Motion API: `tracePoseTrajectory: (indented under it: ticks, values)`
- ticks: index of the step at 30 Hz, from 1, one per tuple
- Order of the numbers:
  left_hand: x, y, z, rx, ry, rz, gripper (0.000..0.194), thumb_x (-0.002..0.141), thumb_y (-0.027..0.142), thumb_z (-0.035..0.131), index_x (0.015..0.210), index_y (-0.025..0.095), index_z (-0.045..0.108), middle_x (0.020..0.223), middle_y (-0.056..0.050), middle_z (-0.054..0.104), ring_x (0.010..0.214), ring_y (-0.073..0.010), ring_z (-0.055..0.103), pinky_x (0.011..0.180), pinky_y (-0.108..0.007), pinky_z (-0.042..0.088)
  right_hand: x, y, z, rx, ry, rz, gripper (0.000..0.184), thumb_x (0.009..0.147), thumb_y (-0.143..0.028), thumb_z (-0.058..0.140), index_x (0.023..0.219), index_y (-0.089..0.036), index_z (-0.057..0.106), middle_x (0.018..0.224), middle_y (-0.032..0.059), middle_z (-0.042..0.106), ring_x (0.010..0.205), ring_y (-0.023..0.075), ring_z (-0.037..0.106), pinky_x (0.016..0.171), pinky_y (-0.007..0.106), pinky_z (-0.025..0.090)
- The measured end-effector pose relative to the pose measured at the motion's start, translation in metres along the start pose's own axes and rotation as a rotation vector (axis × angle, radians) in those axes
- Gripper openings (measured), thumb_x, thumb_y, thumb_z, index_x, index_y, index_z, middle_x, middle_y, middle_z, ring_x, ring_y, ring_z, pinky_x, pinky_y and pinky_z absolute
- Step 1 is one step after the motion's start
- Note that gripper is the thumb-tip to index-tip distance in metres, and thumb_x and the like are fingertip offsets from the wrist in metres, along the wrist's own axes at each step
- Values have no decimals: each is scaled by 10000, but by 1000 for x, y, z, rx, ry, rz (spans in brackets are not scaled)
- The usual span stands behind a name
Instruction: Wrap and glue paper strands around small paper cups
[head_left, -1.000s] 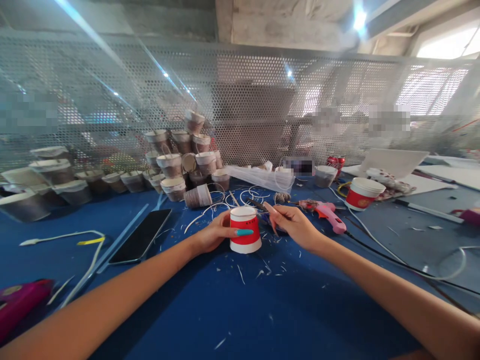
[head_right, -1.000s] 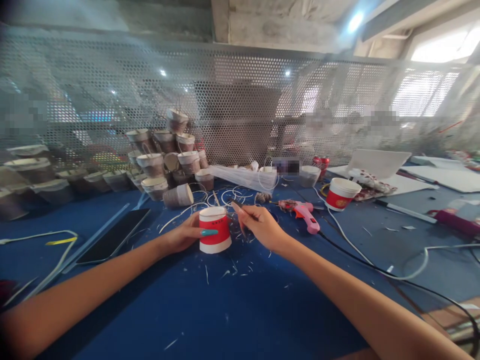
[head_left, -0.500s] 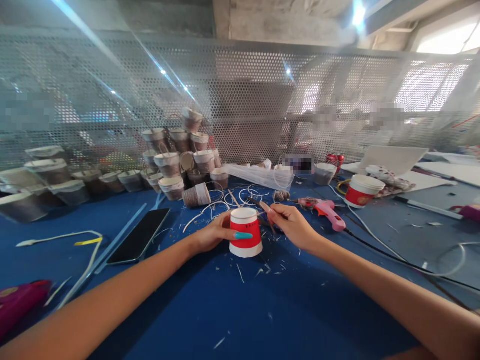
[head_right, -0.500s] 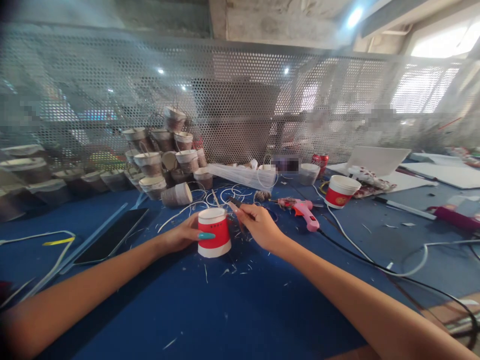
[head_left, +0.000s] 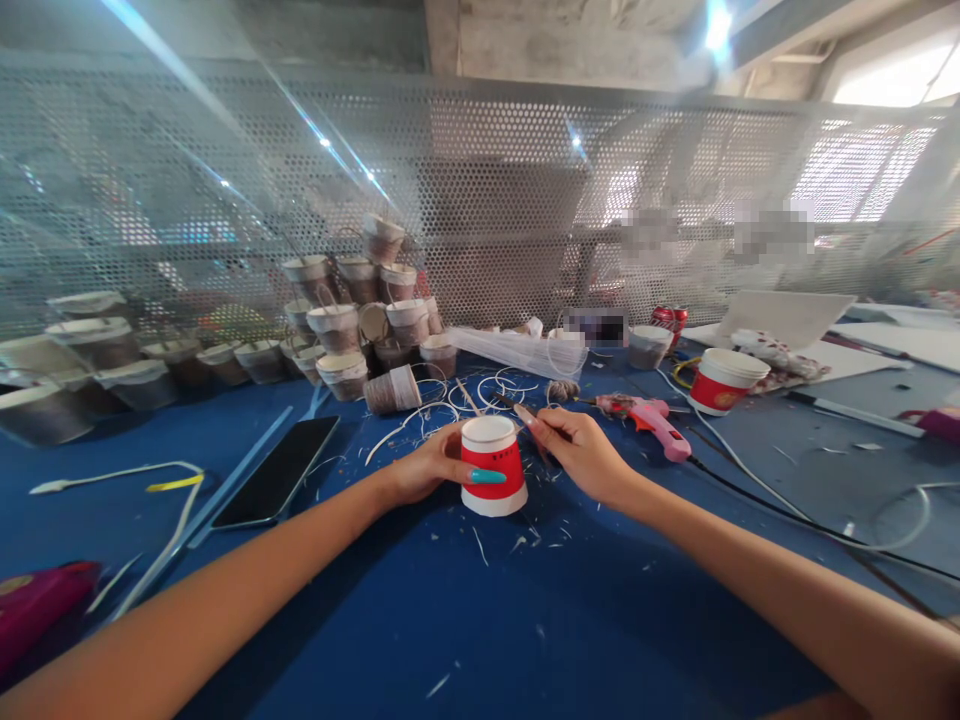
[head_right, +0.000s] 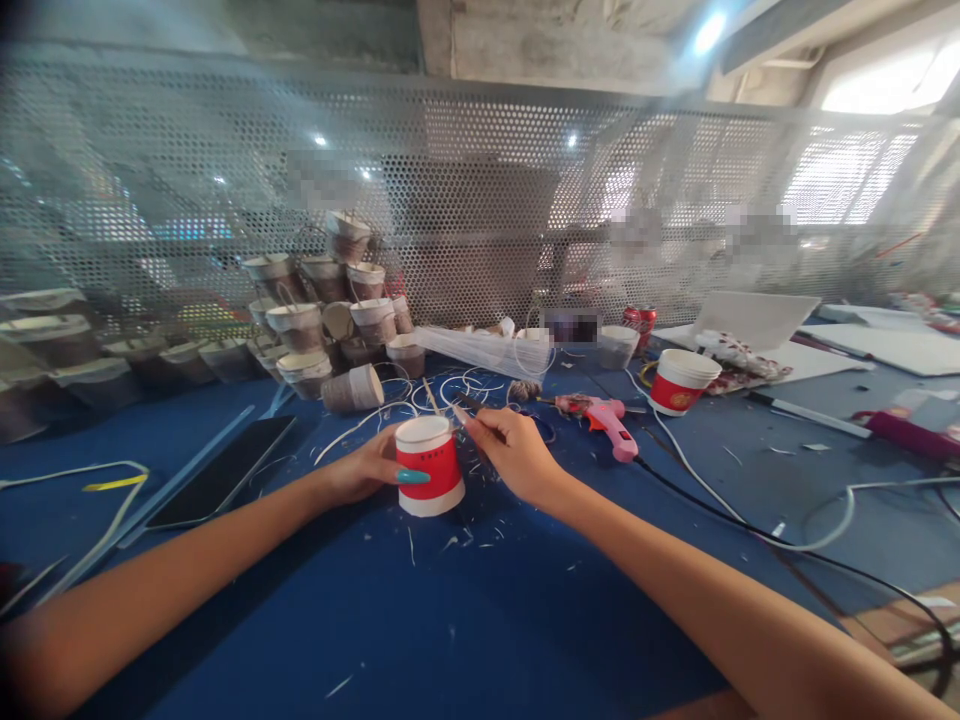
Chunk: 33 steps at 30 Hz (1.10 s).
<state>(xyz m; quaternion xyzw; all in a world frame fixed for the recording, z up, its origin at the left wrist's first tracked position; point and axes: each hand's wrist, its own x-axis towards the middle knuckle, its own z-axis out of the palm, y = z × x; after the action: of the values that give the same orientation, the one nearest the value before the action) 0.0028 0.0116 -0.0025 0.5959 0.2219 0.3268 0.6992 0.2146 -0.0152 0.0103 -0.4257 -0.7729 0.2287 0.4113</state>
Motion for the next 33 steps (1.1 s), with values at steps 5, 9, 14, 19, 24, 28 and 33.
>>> tracePoseTrajectory:
  ticks: [5, 9, 14, 19, 24, 28, 33]
  values:
    - [0, 2, 1, 25, -41, -5, 523, 532, 172, 751, 1031, 128, 600, 951, -89, 669, 868, -221, 605, 867, -389, 408, 0, 1, 1, -16, 14, -15, 413, 879, -408, 364, 524, -195, 356, 514, -28, 396, 521, 97, 375, 542, 255, 299]
    - [-1, 4, 3, 58, -39, -28, 532, 524, 176, 759, 1031, 134, 604, 928, -74, 675, 851, -207, 605, 856, -371, 409, 0, 0, 2, -34, 27, -23, 398, 873, -385, 374, 525, -195, 337, 511, -32, 376, 520, 94, 361, 527, 246, 289]
    - [-1, 5, 4, 81, -56, -21, 516, 511, 170, 770, 1001, 129, 617, 910, -70, 676, 838, -209, 603, 841, -362, 409, 0, -4, 3, -67, 44, -28, 377, 864, -351, 384, 526, -194, 324, 525, -28, 376, 531, 94, 354, 521, 243, 281]
    - [0, 3, 4, 57, -68, 19, 542, 504, 165, 778, 1015, 149, 598, 912, -60, 667, 846, -203, 598, 838, -360, 410, -1, -3, 3, -83, 36, -52, 380, 872, -363, 374, 534, -193, 336, 533, -27, 391, 538, 95, 357, 538, 248, 289]
    - [0, 3, 4, 30, -71, 16, 531, 544, 126, 746, 1048, 154, 580, 951, -69, 659, 869, -205, 602, 868, -379, 399, -1, -2, 4, -85, 36, -57, 377, 875, -362, 366, 537, -195, 341, 544, -24, 395, 547, 100, 363, 552, 253, 296]
    - [0, 3, 3, 1, -96, 33, 507, 582, 133, 718, 1069, 167, 577, 1016, -73, 649, 944, -212, 589, 906, -385, 381, -2, -3, 5, -46, 47, -51, 366, 869, -355, 374, 540, -199, 337, 548, -23, 400, 548, 103, 370, 546, 252, 303]
    - [0, 4, 5, -25, -128, 32, 522, 592, 146, 702, 1097, 168, 571, 1053, -80, 645, 989, -227, 578, 923, -384, 374, -2, -5, 5, -21, 52, -60, 361, 869, -347, 376, 542, -198, 346, 546, -23, 400, 547, 102, 378, 550, 252, 312]
